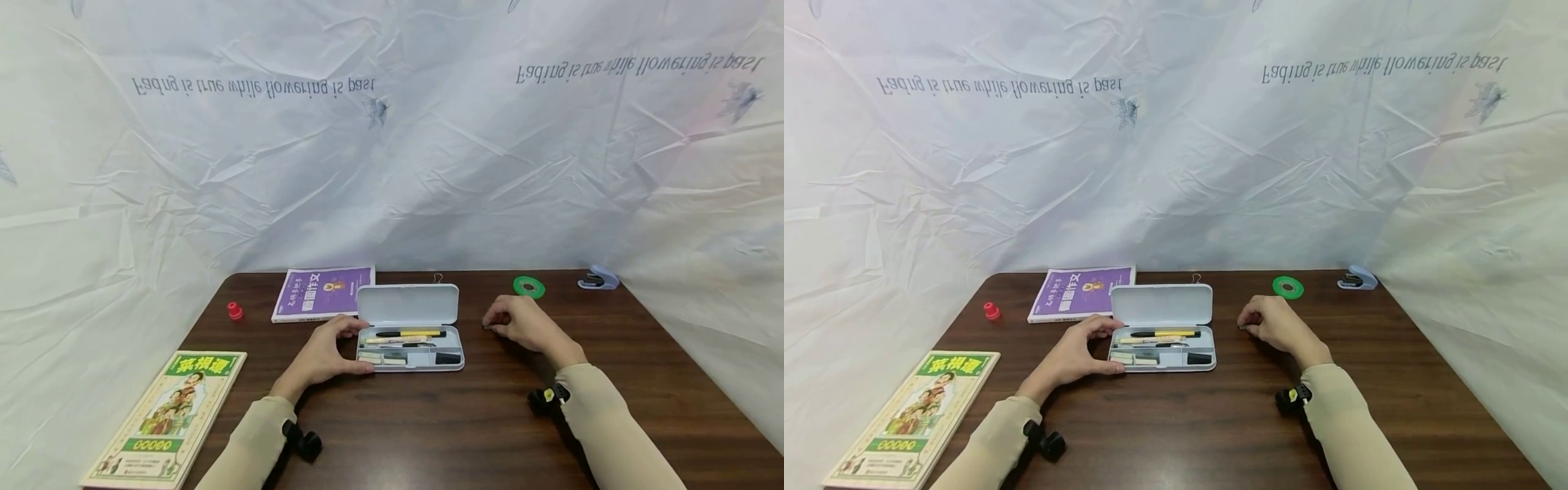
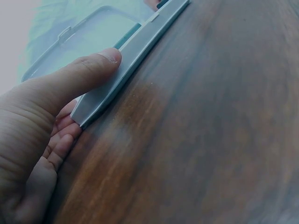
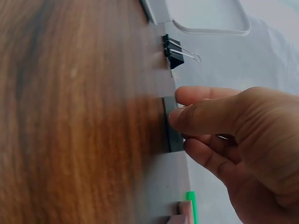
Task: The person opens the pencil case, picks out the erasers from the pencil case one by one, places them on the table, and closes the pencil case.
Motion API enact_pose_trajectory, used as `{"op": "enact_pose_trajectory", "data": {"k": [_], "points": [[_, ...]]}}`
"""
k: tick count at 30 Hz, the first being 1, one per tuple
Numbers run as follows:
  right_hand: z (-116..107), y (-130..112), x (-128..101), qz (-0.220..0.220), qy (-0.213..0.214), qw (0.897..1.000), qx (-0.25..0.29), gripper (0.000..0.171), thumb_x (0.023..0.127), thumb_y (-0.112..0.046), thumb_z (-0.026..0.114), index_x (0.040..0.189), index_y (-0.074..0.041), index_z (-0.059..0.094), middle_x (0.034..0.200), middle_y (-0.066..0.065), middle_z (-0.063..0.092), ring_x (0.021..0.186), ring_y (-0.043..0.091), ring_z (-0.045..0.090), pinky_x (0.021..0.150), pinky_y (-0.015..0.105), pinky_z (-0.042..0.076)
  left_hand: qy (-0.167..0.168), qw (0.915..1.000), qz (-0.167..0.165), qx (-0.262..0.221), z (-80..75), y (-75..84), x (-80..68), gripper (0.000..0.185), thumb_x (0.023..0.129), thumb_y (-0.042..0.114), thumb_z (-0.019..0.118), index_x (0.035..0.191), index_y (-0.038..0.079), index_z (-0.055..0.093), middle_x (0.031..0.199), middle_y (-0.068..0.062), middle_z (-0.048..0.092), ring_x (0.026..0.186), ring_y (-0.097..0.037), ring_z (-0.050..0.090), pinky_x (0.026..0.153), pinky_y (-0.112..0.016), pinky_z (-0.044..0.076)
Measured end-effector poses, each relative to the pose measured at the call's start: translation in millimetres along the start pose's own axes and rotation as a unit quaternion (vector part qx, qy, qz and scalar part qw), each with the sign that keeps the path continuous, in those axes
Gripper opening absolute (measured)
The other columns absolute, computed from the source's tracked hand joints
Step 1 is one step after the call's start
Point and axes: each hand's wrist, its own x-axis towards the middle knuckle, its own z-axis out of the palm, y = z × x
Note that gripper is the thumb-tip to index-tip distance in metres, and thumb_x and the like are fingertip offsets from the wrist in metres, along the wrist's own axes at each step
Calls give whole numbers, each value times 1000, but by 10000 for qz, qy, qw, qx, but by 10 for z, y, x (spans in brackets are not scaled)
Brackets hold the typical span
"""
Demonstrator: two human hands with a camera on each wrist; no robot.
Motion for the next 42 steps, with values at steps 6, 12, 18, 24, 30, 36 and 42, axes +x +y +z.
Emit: {"op": "enact_pose_trajectory", "data": {"k": [6,12,18,24,30,36,42], "points": [[-110,-28,-22,-11,274,9995,159,19,98,2,83,108,-15,85,106,-2,76,95,18,70,81,38,61,-14,10000,-36,-81,2,-4,-7,81,70,48,107,140,22,74,133,7,71,121,-17,66,113,-46,55],[-284,-165,-41,-124,1173,9927,266,22,99,-1,82,118,-12,83,110,3,78,97,21,73,83,44,63,-14,10000,-48,-37,-7,-11,-13,81,71,49,107,140,22,74,132,8,70,121,-17,65,112,-47,55],[-379,-413,-28,-236,1481,9856,782,26,102,-10,83,126,-18,81,119,1,80,102,18,75,86,37,64,6,10000,-82,-8,-10,-21,-24,80,71,47,107,140,22,74,133,7,71,121,-17,65,112,-46,55],[-333,-636,6,-568,1167,9817,1392,29,99,-6,85,127,-14,80,120,2,79,104,17,76,87,28,64,23,10000,-37,-21,-11,-15,-25,79,72,46,107,140,20,75,133,5,71,121,-19,66,111,-47,55],[-167,-744,23,-789,564,9846,1452,28,96,-2,87,122,-12,81,115,1,80,99,12,74,87,36,65,-27,9999,-91,-75,-11,-5,-17,81,71,47,107,141,22,74,134,6,70,122,-18,65,112,-47,55],[9,-772,25,-1100,-209,9802,1634,24,96,-4,87,117,-15,82,111,5,80,96,12,75,84,33,66,-32,9999,-72,-88,-10,5,-6,82,70,48,107,140,23,74,132,7,70,121,-17,64,112,-47,54],[119,-818,33,-1239,-887,9778,1437,17,98,-4,86,115,-8,82,107,4,79,91,9,73,79,31,65,-4,10000,-33,-60,-10,4,-1,82,70,48,107,140,23,74,131,8,70,120,-16,65,111,-45,55]]}}
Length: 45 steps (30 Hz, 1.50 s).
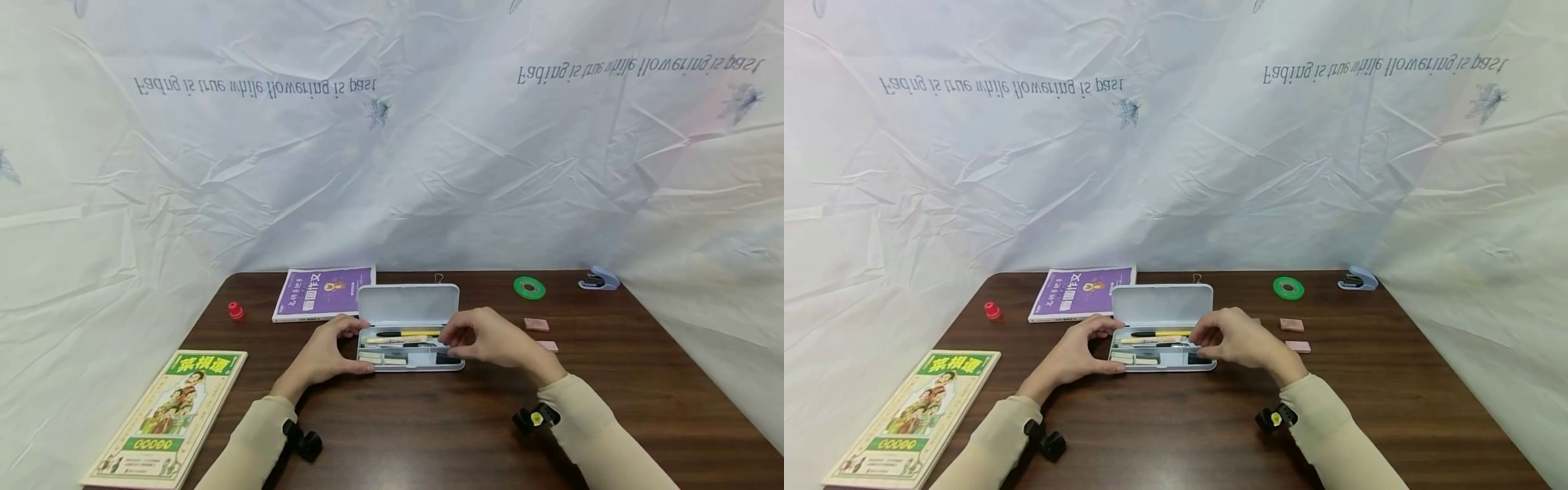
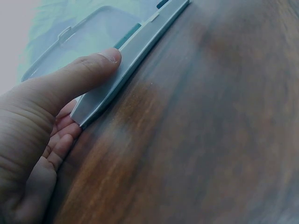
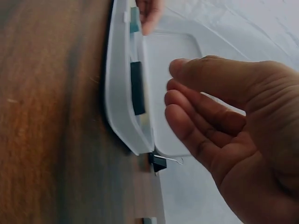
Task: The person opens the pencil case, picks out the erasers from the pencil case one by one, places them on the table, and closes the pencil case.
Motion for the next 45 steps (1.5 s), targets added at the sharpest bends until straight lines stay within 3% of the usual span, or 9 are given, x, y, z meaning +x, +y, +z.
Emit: {"op": "enact_pose_trajectory", "data": {"k": [7,15,23,30,36,41,45], "points": [[89,-37,46,154,-394,9984,-381,18,97,-1,85,111,-11,83,100,-3,78,87,3,68,76,26,62,1,10000,-4,-8,-2,1,0,81,70,48,107,140,23,74,132,8,70,121,-16,65,112,-45,55],[107,-18,45,236,-367,9985,-338,17,98,0,83,110,-13,83,101,2,79,86,3,68,76,27,62,33,10000,23,32,-2,3,-2,80,70,47,107,139,21,75,132,7,71,121,-18,65,111,-46,55],[-85,-68,-27,-23,277,9987,-423,24,97,0,83,108,-21,82,106,-9,76,90,7,69,77,31,62,19,10000,3,-29,-6,3,0,81,69,45,108,139,22,75,131,7,71,120,-17,65,112,-45,55],[-399,-40,-180,240,926,9940,-524,30,97,1,83,111,-25,81,108,-12,76,98,9,71,83,38,64,23,10000,34,-45,-12,0,2,80,70,46,108,139,21,75,132,7,71,121,-18,65,112,-46,55],[-606,54,-340,499,1377,9848,-936,31,95,2,85,109,-25,81,104,-10,76,93,12,69,78,36,61,13,10000,86,-28,-6,3,0,80,72,47,107,139,19,75,131,4,71,121,-20,66,111,-48,55],[-628,202,-422,863,1366,9823,-950,27,95,1,85,107,-23,80,102,-7,73,92,13,68,77,32,60,9,10000,45,-36,0,-8,1,80,71,47,107,139,21,75,131,6,71,121,-18,66,112,-45,55],[-565,356,-447,1087,1123,9848,-758,25,94,2,85,104,-20,80,98,-5,72,89,14,67,76,30,59,5,10000,23,-63,7,-9,1,80,70,46,108,139,22,75,131,7,70,121,-17,65,112,-45,55]]}}
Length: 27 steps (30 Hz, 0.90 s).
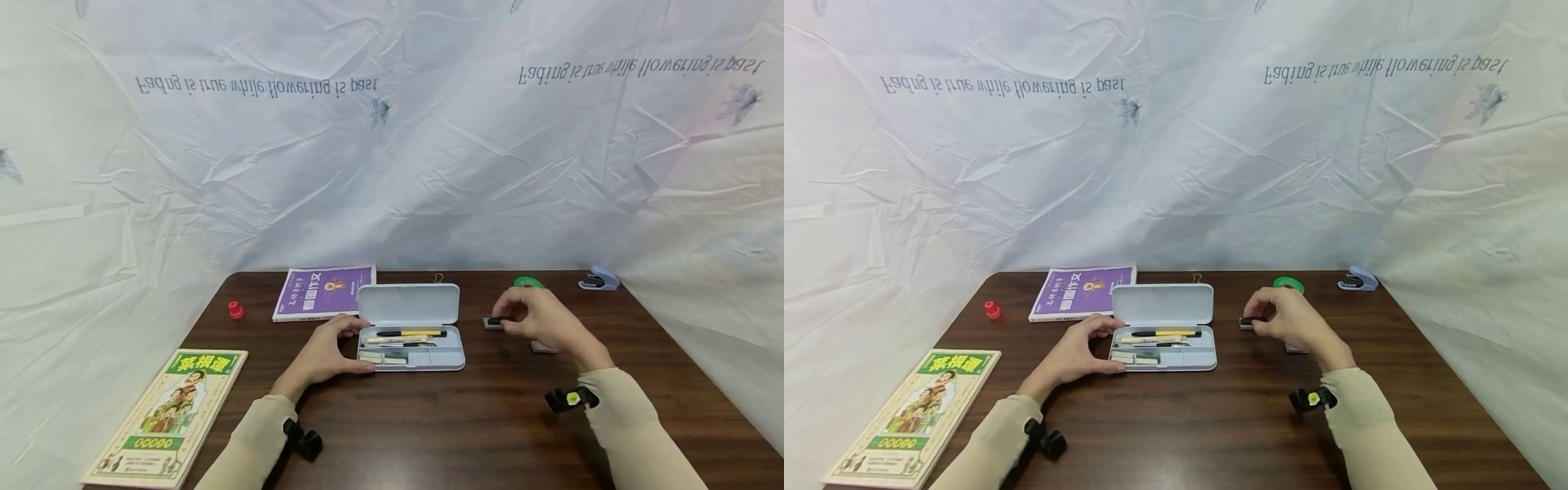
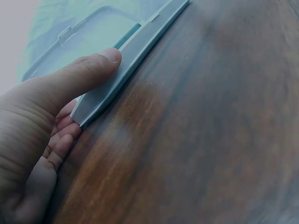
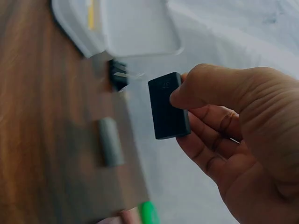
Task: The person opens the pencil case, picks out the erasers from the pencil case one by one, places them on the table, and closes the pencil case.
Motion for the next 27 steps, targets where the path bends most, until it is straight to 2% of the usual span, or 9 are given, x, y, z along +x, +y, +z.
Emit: {"op": "enact_pose_trajectory", "data": {"k": [7,15,22,27], "points": [[155,212,-4,113,-676,9976,31,22,93,2,85,99,-18,78,96,-5,72,87,12,64,75,30,58,-47,10000,29,-26,13,9,2,80,71,48,107,139,21,75,131,7,70,120,-17,65,112,-46,55],[178,221,11,75,-1329,9910,119,23,93,3,83,96,-19,79,97,-3,71,84,11,63,72,29,57,-2,10000,-7,2,-1,7,10,80,70,48,108,138,22,75,129,8,70,120,-16,65,112,-46,55],[144,159,27,104,-1412,9899,58,21,95,2,83,96,-19,81,97,-4,72,84,10,65,71,29,58,-18,10000,-32,35,-4,-3,4,80,71,48,107,139,21,75,132,7,70,121,-17,65,112,-48,55],[72,76,31,75,-1233,9917,350,14,99,1,81,104,-13,80,96,-4,74,86,13,69,73,29,60,-33,10000,-48,57,-2,-3,3,81,71,48,107,140,22,74,134,7,70,122,-17,65,112,-48,55]]}}
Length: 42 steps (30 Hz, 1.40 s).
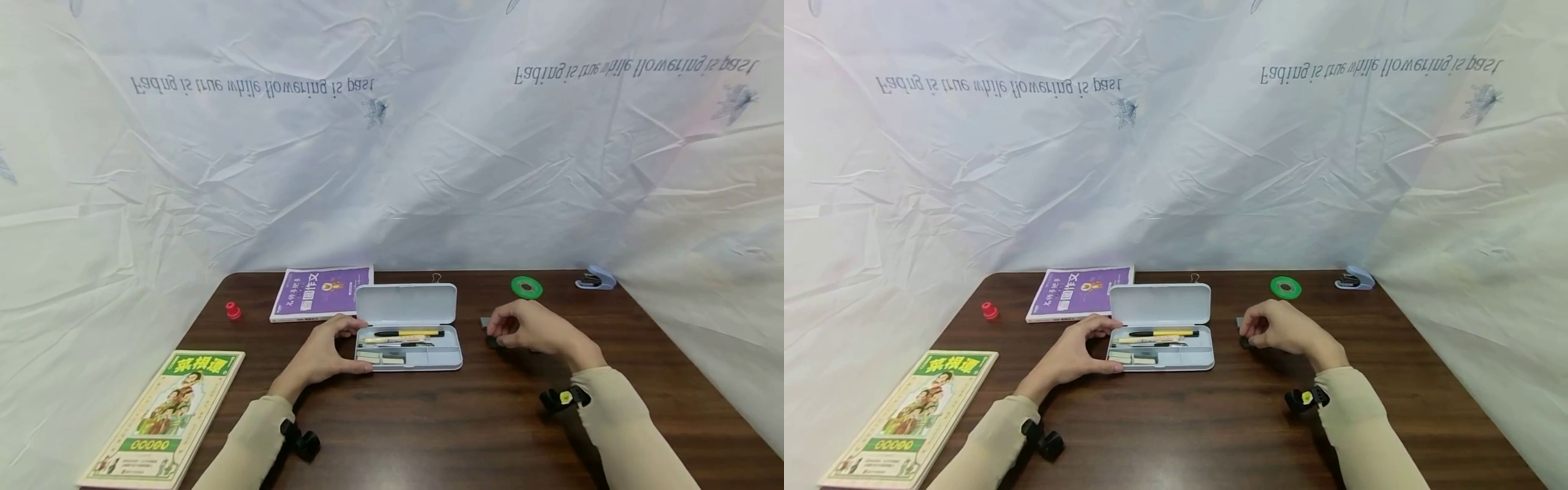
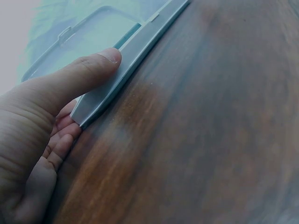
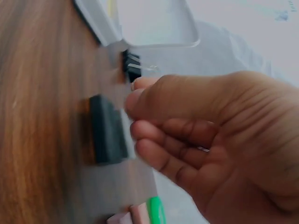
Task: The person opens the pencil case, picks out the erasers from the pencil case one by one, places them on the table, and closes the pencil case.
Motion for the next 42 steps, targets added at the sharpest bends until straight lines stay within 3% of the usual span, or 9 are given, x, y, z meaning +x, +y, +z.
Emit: {"op": "enact_pose_trajectory", "data": {"k": [8,13,19,23,27,29,37,42], "points": [[-24,-361,107,-574,1210,9903,357,27,99,-6,85,124,-14,78,111,4,78,97,15,72,84,28,62,-17,10000,-43,9,-2,10,-8,81,71,49,107,141,22,74,134,6,70,122,-18,64,113,-49,54],[58,-659,219,-946,1533,9801,837,38,99,-4,85,135,-10,75,124,14,76,105,18,72,90,27,63,-7,10000,-41,-3,-7,12,-10,82,71,48,107,141,22,74,134,6,70,122,-18,64,113,-49,54],[245,-900,424,-1478,1487,9728,987,40,97,-1,86,135,-10,75,121,14,77,104,19,74,92,30,64,-6,10000,-31,-4,-15,18,-9,82,71,47,107,141,21,74,135,5,70,122,-18,65,113,-48,55],[411,-994,548,-1537,1359,9744,924,38,98,-3,85,134,-9,76,122,11,77,103,18,74,93,34,64,8,10000,-6,-1,-8,29,-10,81,72,47,107,141,20,74,135,4,71,122,-20,65,112,-50,55],[599,-1044,654,-1554,1215,9754,987,36,98,-2,85,133,-6,76,123,15,77,102,19,74,94,45,65,46,10000,65,-21,3,24,-7,80,72,47,107,140,18,75,133,1,72,121,-22,66,111,-52,55],[700,-1044,701,-1664,1137,9750,931,35,98,-1,84,131,-3,76,121,17,78,101,20,75,93,45,66,59,9999,105,-34,3,17,-3,80,72,46,107,139,18,75,131,0,72,120,-22,66,110,-52,55],[1013,-1046,786,-1827,466,9819,175,27,100,-3,82,127,-1,78,115,12,78,101,19,76,90,33,65,59,9998,186,-68,-3,2,-6,79,73,45,107,140,17,75,132,1,72,121,-22,66,110,-51,56],[1116,-1033,806,-1745,336,9830,-461,21,102,-5,80,123,-6,82,110,2,76,98,13,72,86,31,63,18,9998,174,-66,-7,6,-4,79,74,45,106,141,18,74,133,1,71,121,-22,66,110,-50,56]]}}
